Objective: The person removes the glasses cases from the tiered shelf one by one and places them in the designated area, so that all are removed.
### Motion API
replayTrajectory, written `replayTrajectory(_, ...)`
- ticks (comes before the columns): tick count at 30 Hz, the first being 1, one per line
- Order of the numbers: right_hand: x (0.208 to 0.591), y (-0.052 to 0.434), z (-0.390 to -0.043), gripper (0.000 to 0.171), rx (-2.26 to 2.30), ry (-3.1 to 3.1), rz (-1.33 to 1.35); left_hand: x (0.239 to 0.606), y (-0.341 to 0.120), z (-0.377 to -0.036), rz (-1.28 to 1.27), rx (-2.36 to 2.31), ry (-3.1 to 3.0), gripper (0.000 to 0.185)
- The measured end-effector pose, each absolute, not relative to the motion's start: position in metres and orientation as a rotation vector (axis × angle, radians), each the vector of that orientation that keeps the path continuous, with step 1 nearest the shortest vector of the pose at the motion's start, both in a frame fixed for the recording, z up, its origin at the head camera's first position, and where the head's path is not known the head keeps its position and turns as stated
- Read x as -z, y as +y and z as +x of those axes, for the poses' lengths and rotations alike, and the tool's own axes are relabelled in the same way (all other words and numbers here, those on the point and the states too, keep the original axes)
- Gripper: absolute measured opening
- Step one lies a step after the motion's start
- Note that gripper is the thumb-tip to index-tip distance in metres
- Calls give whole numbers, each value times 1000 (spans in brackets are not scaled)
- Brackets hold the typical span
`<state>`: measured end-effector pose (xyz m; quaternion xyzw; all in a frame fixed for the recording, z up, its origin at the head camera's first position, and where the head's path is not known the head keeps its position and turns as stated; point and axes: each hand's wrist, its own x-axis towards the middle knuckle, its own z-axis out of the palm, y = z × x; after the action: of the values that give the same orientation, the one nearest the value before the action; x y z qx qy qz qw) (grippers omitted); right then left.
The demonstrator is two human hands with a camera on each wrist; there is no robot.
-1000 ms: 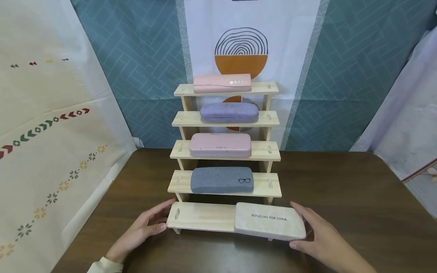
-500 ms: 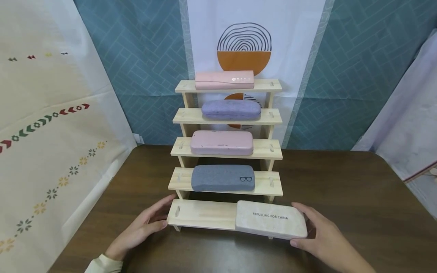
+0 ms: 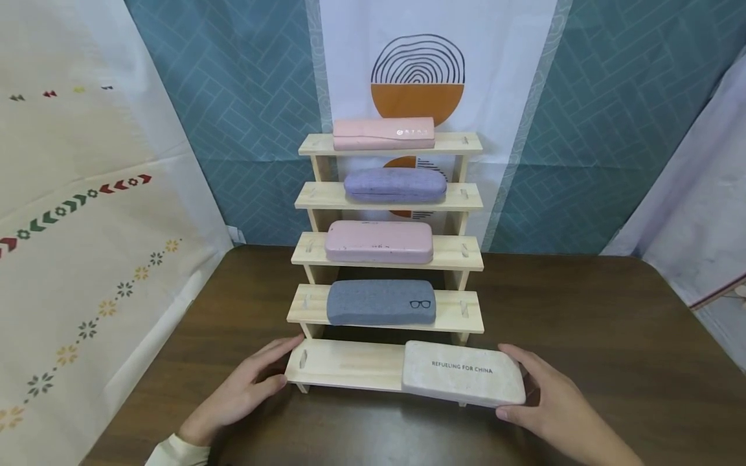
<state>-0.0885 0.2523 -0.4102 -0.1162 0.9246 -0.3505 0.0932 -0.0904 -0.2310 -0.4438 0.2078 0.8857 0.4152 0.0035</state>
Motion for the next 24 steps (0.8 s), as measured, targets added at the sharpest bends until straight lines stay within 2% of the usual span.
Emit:
replayTrajectory(8,410,255,-89,93,875,2864,-410,439,-230,-91,568,-1281,2755,65)
replayTrajectory(15,404,267,-87,84,864,2955,-428,439,-232,-90,575,-1309,2721,63)
replayTrajectory(24,405,294,-85,82,983,2931,-436,438,-236,-91,608,-1373,2610,60)
